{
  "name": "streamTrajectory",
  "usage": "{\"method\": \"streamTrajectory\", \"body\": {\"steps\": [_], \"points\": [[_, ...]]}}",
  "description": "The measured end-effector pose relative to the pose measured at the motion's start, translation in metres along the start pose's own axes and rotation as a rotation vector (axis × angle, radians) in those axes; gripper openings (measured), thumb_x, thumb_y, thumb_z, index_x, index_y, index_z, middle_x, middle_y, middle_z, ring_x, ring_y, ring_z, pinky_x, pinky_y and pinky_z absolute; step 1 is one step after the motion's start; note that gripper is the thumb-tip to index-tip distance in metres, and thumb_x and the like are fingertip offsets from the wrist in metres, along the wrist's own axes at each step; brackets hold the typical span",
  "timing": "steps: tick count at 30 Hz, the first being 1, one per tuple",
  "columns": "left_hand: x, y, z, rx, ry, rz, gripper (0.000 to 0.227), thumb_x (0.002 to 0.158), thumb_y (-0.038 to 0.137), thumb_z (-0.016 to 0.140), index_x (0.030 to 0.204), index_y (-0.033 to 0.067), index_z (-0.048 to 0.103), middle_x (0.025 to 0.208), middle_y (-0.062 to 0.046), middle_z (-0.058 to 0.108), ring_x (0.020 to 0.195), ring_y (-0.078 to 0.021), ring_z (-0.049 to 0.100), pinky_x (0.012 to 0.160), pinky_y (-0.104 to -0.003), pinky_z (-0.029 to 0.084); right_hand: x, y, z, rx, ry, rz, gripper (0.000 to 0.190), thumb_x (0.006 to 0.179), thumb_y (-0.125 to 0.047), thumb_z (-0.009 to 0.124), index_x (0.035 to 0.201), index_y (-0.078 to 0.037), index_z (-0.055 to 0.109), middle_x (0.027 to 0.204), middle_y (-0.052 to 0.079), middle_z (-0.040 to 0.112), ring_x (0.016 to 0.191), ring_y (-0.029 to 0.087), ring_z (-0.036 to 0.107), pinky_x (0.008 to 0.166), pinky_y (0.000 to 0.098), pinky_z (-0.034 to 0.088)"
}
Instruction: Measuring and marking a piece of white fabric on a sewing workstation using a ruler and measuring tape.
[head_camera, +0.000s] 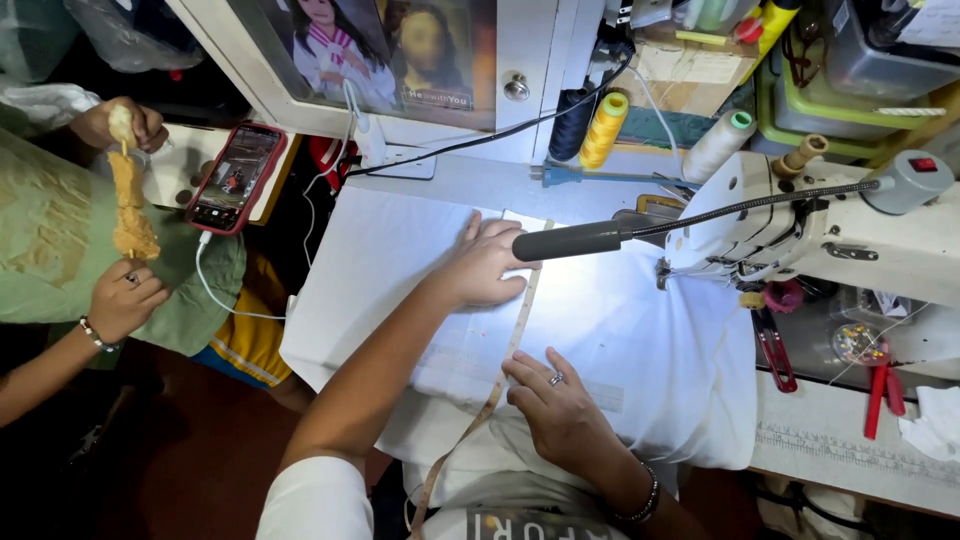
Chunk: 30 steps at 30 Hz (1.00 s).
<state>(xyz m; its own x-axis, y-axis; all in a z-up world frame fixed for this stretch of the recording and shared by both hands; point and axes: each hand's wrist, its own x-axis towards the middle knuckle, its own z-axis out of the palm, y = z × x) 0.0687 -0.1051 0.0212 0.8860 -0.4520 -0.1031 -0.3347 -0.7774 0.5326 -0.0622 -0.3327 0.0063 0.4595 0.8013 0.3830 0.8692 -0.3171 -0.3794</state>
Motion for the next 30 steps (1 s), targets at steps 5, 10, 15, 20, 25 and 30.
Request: {"method": "streamTrajectory", "body": {"steps": [5, 10, 15, 20, 25, 30], "points": [[0.005, -0.003, 0.003, 0.019, 0.098, 0.031, 0.068, 0.082, 0.037, 0.074, 0.143, 0.0167, 0.053, 0.149, -0.003, 0.050, 0.148, -0.0302, 0.029, 0.121, -0.068, 0.002, -0.001, 0.000, -0.001, 0.052, 0.024, 0.021, 0.020, 0.096, 0.007, 0.043, 0.097, -0.003, 0.060, 0.132, 0.019, 0.064, 0.132, 0.039, 0.059, 0.110, 0.0658, 0.037], [0.003, -0.007, 0.008, 0.040, 0.112, 0.068, 0.063, 0.082, 0.040, 0.068, 0.141, 0.0192, 0.056, 0.149, 0.000, 0.053, 0.148, -0.0308, 0.029, 0.120, -0.070, 0.000, -0.001, 0.000, -0.001, 0.075, 0.020, 0.040, 0.020, 0.092, 0.009, 0.043, 0.097, -0.004, 0.058, 0.128, 0.019, 0.064, 0.130, 0.041, 0.060, 0.110, 0.0660, 0.037], [0.004, -0.007, 0.010, 0.068, 0.125, 0.078, 0.065, 0.086, 0.044, 0.068, 0.145, 0.0197, 0.054, 0.151, 0.000, 0.052, 0.148, -0.0323, 0.031, 0.119, -0.072, 0.000, -0.002, 0.000, 0.001, 0.082, 0.048, 0.061, 0.019, 0.095, 0.006, 0.045, 0.103, -0.003, 0.059, 0.127, 0.018, 0.063, 0.130, 0.041, 0.060, 0.111, 0.0656, 0.037], [0.004, 0.000, 0.006, 0.105, 0.080, 0.025, 0.077, 0.089, 0.051, 0.066, 0.153, 0.0186, 0.041, 0.157, -0.002, 0.046, 0.150, -0.0325, 0.028, 0.119, -0.071, 0.000, -0.001, -0.001, 0.001, 0.102, 0.076, 0.090, 0.017, 0.100, 0.002, 0.043, 0.102, -0.002, 0.060, 0.125, 0.018, 0.065, 0.129, 0.040, 0.061, 0.111, 0.0657, 0.038], [0.004, -0.001, 0.006, 0.109, 0.095, 0.023, 0.079, 0.088, 0.054, 0.065, 0.154, 0.0181, 0.040, 0.157, -0.003, 0.046, 0.149, -0.0317, 0.028, 0.119, -0.070, 0.001, -0.002, -0.001, 0.001, 0.117, 0.111, 0.110, 0.016, 0.100, 0.003, 0.043, 0.100, -0.002, 0.058, 0.120, 0.017, 0.064, 0.124, 0.040, 0.064, 0.111, 0.0650, 0.039], [0.005, 0.000, 0.005, 0.125, 0.089, -0.006, 0.082, 0.089, 0.057, 0.062, 0.156, 0.0170, 0.038, 0.155, -0.007, 0.048, 0.148, -0.0310, 0.031, 0.119, -0.068, 0.003, -0.002, 0.000, 0.003, 0.116, 0.138, 0.116, 0.014, 0.100, 0.004, 0.044, 0.103, -0.002, 0.056, 0.120, 0.016, 0.064, 0.123, 0.040, 0.064, 0.113, 0.0637, 0.039]]}}
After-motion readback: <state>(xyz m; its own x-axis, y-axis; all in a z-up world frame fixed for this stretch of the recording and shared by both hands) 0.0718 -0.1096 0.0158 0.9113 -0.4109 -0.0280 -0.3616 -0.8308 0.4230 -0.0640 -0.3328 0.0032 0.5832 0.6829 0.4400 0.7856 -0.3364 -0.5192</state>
